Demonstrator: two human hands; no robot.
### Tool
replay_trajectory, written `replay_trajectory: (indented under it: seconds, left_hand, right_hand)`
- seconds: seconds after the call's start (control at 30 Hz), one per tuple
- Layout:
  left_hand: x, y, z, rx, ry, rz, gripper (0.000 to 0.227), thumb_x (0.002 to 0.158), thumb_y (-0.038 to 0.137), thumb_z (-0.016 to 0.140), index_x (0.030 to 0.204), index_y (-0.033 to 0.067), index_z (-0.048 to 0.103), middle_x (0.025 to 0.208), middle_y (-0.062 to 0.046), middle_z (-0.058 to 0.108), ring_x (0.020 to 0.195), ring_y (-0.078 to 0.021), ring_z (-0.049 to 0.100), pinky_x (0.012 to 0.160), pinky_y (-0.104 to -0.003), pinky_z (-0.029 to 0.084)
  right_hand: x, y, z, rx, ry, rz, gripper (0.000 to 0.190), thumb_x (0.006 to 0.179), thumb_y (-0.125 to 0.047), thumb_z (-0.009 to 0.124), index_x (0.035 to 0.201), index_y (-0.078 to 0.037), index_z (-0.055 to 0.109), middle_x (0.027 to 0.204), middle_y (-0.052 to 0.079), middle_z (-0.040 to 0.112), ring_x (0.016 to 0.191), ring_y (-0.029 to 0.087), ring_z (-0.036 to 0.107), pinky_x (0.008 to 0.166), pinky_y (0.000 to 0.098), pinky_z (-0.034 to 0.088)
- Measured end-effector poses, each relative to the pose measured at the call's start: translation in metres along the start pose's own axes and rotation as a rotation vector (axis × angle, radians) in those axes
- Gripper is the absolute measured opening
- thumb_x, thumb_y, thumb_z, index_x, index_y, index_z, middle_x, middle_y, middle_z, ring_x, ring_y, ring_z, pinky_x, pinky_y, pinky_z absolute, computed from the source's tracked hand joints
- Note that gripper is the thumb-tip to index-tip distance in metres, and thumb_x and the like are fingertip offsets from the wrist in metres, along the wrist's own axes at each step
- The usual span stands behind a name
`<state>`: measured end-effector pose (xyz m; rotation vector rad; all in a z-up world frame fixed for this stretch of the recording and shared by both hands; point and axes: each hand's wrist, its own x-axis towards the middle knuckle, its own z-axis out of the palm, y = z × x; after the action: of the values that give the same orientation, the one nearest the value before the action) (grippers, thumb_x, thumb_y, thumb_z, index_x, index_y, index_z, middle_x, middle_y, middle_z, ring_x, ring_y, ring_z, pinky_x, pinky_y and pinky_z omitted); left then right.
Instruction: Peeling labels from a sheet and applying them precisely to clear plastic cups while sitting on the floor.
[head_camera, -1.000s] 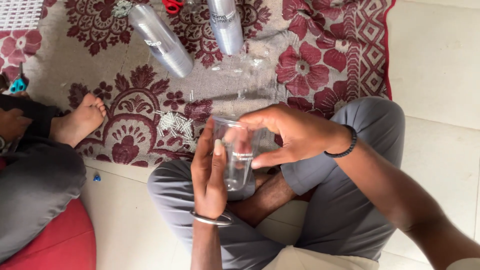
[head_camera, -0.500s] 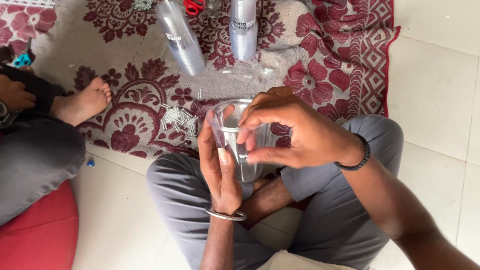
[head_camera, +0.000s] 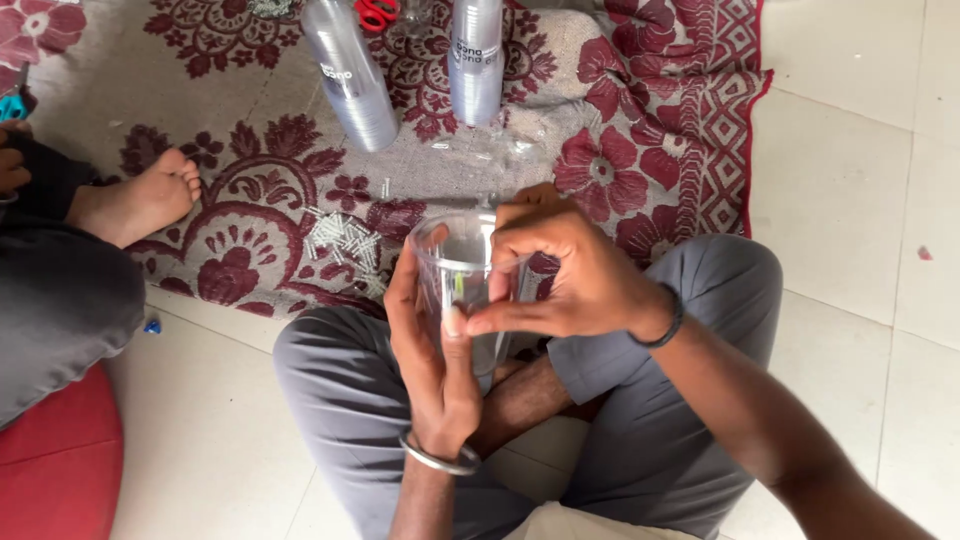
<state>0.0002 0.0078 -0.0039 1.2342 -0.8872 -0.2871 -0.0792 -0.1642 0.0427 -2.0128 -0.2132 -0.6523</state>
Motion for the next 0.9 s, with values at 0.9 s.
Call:
replay_trajectory:
  seconds: [0.9]
  left_hand:
    - [0.004,-0.018,0.025,0.149,0.003,-0.368,0.053,0.108,0.023,0.046,0.152,-0.0055,0.036,0.148,-0.029,0.053,0.139,-0.0334,0.053,0.113,-0.043,0.043]
  right_hand:
    - [-0.045,0.060,-0.018,0.392,-0.194,0.492,0.027,0.081,-0.019,0.089,0.094,-0.007,0.068,0.089,0.000,0.069,0.080,0.006,0.059,0.063,0.0243,0.041]
